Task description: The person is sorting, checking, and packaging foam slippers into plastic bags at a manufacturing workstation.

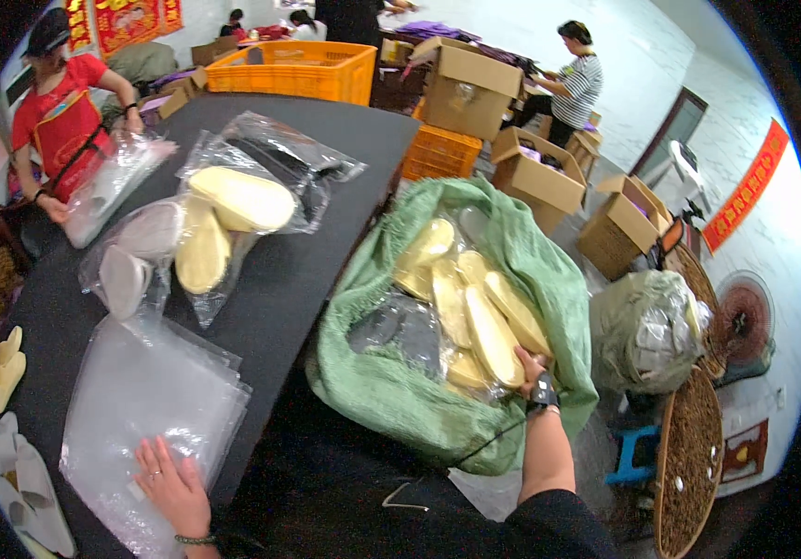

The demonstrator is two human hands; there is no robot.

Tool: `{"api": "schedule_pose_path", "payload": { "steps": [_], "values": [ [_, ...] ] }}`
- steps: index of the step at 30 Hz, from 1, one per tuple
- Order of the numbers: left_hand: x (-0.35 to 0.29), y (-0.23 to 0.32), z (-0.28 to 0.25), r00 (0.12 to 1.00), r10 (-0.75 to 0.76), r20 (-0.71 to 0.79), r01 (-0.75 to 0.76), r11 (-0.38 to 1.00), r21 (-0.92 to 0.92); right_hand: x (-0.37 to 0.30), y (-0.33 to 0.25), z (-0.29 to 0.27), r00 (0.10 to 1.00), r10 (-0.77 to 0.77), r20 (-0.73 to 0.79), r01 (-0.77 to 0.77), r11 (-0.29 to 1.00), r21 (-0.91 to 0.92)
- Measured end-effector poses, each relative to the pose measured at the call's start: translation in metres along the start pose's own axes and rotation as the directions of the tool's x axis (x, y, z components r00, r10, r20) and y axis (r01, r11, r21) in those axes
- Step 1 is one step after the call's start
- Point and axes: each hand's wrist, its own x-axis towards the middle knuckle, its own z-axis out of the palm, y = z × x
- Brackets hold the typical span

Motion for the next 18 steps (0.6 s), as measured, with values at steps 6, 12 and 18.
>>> {"api": "schedule_pose_path", "payload": {
  "steps": [6,12,18],
  "values": [
    [-0.002,0.0,-0.001,0.999,0.015,-0.032,-0.017,0.997,-0.078,-0.013,0.007,-0.005,0.992,-0.097,0.077,0.102,0.993,-0.059],
    [0.002,0.0,-0.003,0.999,0.014,-0.031,-0.017,0.992,-0.123,0.008,0.029,-0.014,0.99,0.01,0.14,-0.037,0.982,0.188],
    [-0.005,0.001,-0.014,0.998,0.003,-0.058,-0.011,0.991,-0.131,0.01,0.039,0.012,0.983,0.102,0.15,-0.11,0.993,0.046]
  ]
}}
